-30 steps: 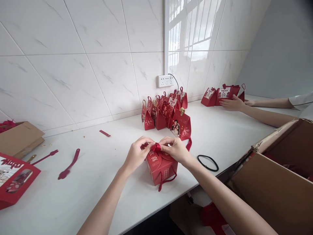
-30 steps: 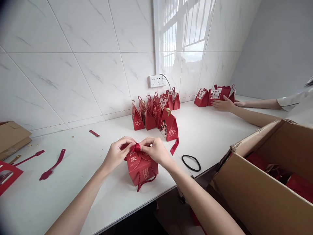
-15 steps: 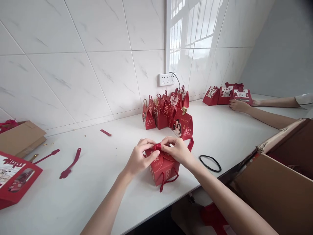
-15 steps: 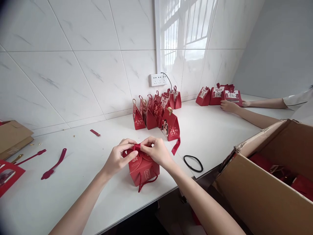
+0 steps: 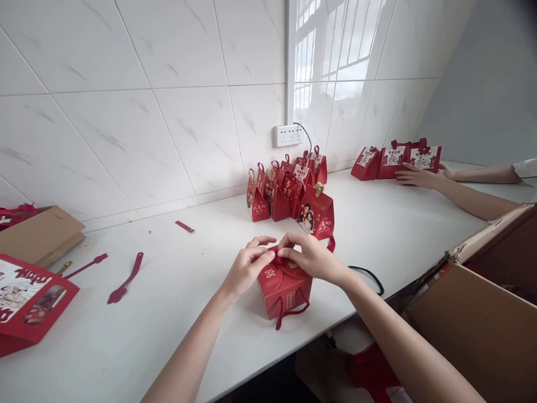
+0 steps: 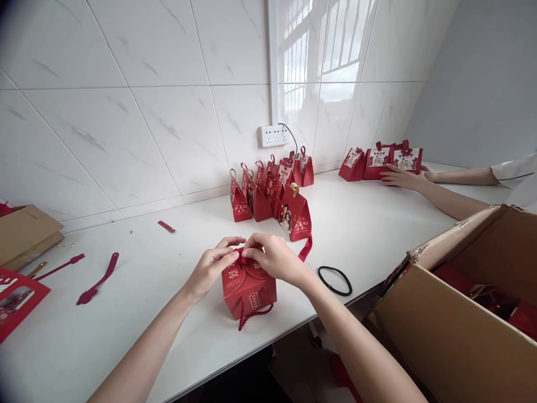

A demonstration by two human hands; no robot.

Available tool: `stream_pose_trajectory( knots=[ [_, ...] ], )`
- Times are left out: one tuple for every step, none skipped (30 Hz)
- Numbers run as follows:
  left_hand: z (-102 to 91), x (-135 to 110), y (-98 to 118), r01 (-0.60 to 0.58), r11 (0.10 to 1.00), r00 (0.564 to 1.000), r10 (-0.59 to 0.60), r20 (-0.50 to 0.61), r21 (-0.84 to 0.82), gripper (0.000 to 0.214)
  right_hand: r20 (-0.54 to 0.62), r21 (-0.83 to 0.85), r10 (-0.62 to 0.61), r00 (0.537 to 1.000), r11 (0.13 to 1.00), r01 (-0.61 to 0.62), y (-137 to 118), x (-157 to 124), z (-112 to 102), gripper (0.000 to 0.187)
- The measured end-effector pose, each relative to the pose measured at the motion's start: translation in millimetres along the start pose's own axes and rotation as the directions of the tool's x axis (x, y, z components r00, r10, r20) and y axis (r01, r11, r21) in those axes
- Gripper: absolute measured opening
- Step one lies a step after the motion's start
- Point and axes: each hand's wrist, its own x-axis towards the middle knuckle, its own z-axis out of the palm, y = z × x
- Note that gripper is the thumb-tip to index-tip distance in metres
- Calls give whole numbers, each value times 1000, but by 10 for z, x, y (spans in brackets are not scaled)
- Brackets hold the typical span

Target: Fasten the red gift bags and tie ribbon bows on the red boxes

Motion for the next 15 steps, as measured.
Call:
stream_pose_trajectory(
  knots=[
    [5,1,0,-4,1000,1000,4,-2,5,30,13,-22,-6,1000,1000,6,-11,-5,-4,13],
    [11,3,-2,-14,1000,1000,14,-6,13,31,29,-43,-16,999,999,17,-18,-9,-10,13],
    [18,6,-4,-27,999,1000,27,-14,24,31,41,-65,-25,999,997,27,-24,-11,-16,14],
    [25,9,-6,-39,999,999,40,-27,37,31,49,-88,-29,998,996,33,-28,-12,-24,14],
    [33,11,-10,-46,998,998,49,-43,50,31,51,-111,-27,998,993,32,-32,-11,-34,15],
    [40,12,-14,-48,997,997,52,-60,60,31,48,-132,-22,999,991,28,-36,-9,-44,16],
    [47,12,-19,-49,996,995,55,-78,69,31,48,-148,-18,999,989,25,-40,-5,-54,16],
    [52,10,-24,-54,995,994,61,-94,78,31,50,-159,-19,999,987,27,-45,-1,-64,15],
    [57,7,-28,-64,994,991,73,-110,86,31,53,-165,-25,998,986,34,-52,2,-73,15],
    [61,2,-31,-80,992,988,92,-124,99,30,54,-171,-35,998,984,43,-61,5,-80,14],
    [63,-4,-33,-102,988,983,118,-137,117,28,52,-176,-44,998,983,53,-71,5,-86,13],
    [65,-10,-34,-126,982,978,147,-151,141,27,48,-179,-52,997,982,60,-83,2,-88,12],
    [65,-17,-32,-148,975,971,175,-162,167,25,40,-184,-58,997,981,65,-94,-5,-88,12],
    [65,-24,-28,-167,967,965,200,-169,192,24,35,-194,-62,997,979,68,-106,-15,-86,11],
    [65,-29,-22,-180,960,960,218,-173,213,24,34,-208,-65,997,976,70,-117,-29,-83,10]
  ],
)
